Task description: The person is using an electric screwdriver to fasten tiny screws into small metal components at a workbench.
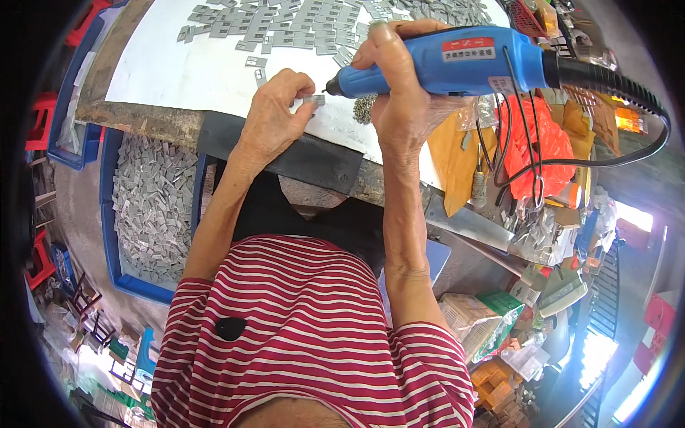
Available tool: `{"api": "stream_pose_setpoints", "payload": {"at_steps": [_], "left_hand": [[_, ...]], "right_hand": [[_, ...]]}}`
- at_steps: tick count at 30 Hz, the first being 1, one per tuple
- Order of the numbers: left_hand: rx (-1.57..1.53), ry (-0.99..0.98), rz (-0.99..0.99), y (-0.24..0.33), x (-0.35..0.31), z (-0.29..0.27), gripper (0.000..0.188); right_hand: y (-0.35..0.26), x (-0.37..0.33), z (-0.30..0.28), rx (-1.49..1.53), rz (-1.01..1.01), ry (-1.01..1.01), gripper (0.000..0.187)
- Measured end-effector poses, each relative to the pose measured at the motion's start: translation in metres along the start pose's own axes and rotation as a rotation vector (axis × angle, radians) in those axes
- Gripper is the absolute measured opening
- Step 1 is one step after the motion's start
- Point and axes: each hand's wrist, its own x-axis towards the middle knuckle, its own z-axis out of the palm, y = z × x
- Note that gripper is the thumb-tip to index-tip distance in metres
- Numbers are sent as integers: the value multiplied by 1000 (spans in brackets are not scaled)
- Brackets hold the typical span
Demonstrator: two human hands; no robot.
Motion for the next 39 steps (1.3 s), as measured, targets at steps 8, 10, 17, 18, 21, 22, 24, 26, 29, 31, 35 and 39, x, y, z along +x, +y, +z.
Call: {"api": "stream_pose_setpoints", "payload": {"at_steps": [8,10,17,18,21,22,24,26,29,31,35,39], "left_hand": [[-44,63,39,6,0,0,24],[-87,79,43,6,1,-2,23],[-148,62,11,9,1,-4,17],[-146,70,29,8,1,-3,18],[-130,56,21,8,0,-3,16],[-130,56,21,8,0,-3,16],[-122,44,6,7,0,-3,15],[-118,39,6,7,0,-3,15],[-108,30,3,8,0,-3,14],[-100,27,-1,8,0,-3,14],[-112,33,1,8,0,-4,13],[-117,21,2,7,-1,-2,12]], "right_hand": [[-14,0,-2,154,105,125,23],[-15,1,-3,179,110,118,24],[-14,0,-5,146,111,132,25],[-14,0,-5,138,109,135,25],[-12,0,-7,153,104,118,26],[-12,0,-7,154,104,119,26],[-12,0,-7,153,103,108,26],[-12,-1,-5,140,99,118,26],[-12,-1,-4,127,91,122,25],[-12,-1,-4,128,87,115,25],[-11,0,-5,118,84,111,24],[-11,-1,-5,107,79,118,23]]}}
